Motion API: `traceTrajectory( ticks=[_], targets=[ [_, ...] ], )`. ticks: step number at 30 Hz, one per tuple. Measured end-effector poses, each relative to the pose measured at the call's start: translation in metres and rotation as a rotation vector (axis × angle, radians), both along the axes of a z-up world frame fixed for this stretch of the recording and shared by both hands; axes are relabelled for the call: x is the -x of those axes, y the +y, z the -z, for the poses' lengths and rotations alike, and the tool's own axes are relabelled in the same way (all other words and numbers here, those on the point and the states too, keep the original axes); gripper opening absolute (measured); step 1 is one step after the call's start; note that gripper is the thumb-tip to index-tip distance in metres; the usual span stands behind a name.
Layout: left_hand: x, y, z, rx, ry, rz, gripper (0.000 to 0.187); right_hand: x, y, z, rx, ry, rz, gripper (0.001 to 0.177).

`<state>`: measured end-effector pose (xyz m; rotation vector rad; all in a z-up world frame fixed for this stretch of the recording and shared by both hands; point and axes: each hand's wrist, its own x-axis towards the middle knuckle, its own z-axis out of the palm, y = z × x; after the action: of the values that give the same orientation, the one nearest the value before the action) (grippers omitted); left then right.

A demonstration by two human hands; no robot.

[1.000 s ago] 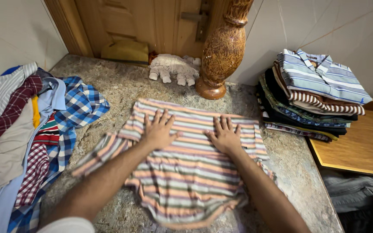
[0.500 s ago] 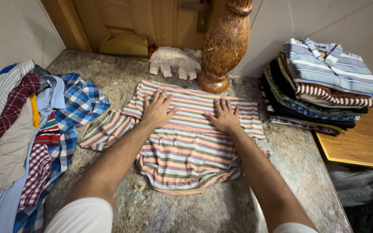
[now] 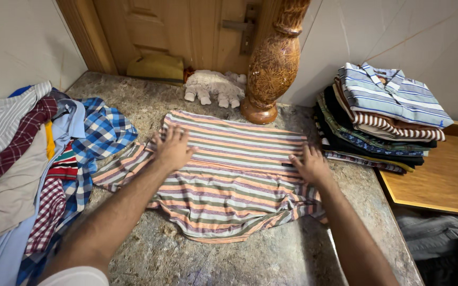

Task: The person picks up and lays out two shirts one at a time on a counter, folding the sleeves and body of each shirt and placing them onto a stack of folded clothing.

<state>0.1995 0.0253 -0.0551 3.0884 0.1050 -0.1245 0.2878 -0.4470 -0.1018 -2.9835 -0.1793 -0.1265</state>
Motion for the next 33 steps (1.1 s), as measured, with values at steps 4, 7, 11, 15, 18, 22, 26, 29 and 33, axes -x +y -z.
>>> traceTrajectory(
  ticks=[4, 7, 11, 15, 18, 22, 26, 29, 33],
  targets=[
    [0.007, -0.051, -0.001, 0.119, -0.053, 0.171, 0.082, 0.055, -0.003, -0.006, -0.127, 0.065, -0.012, 0.095],
    [0.018, -0.092, -0.006, 0.115, 0.009, 0.277, 0.086, 0.101, -0.026, 0.004, 0.056, 0.08, -0.017, 0.085],
    [0.024, -0.122, -0.009, 0.093, 0.058, 0.323, 0.089, 0.141, -0.06, 0.01, -0.002, -0.064, -0.033, 0.08],
    [0.012, -0.129, -0.005, 0.126, 0.045, 0.253, 0.093, 0.145, -0.064, -0.013, -0.139, -0.269, -0.087, 0.075],
    [0.0, -0.112, 0.0, 0.147, -0.016, 0.182, 0.092, 0.13, -0.026, -0.04, -0.21, -0.198, -0.07, 0.07],
    [-0.005, -0.074, 0.0, 0.093, -0.022, 0.084, 0.097, 0.096, 0.039, -0.038, -0.156, -0.094, -0.155, 0.077],
    [-0.006, -0.038, 0.008, 0.083, 0.079, 0.016, 0.1, 0.06, 0.059, -0.009, 0.16, -0.09, -0.159, 0.084],
    [-0.019, -0.023, 0.02, 0.046, -0.053, 0.055, 0.098, 0.027, 0.057, -0.002, 0.059, -0.003, -0.158, 0.087],
    [-0.053, -0.021, 0.023, 0.054, -0.056, 0.054, 0.095, -0.002, 0.047, -0.001, 0.071, 0.002, -0.176, 0.086]
  ],
)
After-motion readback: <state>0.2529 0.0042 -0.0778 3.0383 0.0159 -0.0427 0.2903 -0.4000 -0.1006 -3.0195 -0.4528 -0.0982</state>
